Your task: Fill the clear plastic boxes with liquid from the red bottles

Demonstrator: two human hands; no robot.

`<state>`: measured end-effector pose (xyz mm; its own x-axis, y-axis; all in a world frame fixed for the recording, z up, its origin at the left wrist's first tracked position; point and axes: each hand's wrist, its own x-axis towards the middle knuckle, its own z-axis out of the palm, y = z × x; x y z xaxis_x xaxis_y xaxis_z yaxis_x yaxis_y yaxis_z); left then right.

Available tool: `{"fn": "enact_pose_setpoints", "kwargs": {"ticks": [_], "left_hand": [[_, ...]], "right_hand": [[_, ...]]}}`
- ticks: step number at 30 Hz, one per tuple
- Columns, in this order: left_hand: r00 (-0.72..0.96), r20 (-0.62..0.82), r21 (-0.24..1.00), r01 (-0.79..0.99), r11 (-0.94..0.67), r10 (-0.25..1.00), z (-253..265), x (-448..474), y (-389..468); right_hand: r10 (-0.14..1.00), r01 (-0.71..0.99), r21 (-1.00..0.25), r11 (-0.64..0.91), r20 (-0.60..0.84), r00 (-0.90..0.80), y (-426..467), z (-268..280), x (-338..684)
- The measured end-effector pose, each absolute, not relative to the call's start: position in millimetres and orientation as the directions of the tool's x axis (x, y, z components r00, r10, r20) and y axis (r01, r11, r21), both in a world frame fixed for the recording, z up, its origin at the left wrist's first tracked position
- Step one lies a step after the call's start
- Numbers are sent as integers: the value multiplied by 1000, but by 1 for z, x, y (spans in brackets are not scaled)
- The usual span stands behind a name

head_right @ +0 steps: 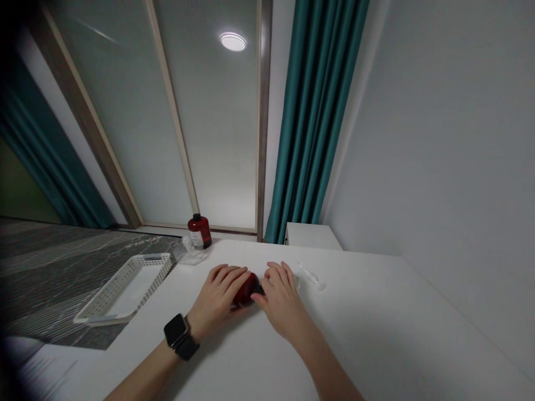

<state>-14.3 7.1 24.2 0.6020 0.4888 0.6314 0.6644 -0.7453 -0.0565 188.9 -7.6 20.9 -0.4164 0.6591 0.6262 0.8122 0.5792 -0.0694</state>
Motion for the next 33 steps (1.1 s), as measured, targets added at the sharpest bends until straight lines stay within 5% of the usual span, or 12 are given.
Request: {"fn": "enact_pose_setpoints", "kwargs": {"ticks": [7, 20, 33], "left_hand": [[632, 558, 20, 638, -770, 538, 25, -20, 10], [543, 590, 205, 615, -762, 598, 20, -19, 12], [535, 613, 235, 579, -781, 582, 18, -14, 8]], "right_hand": [[614, 782, -42, 621, 647, -452, -12, 13, 189], [581, 682, -271, 679, 766, -274, -23, 8, 176], [642, 608, -424, 671, 743, -189, -27, 12, 173]]}}
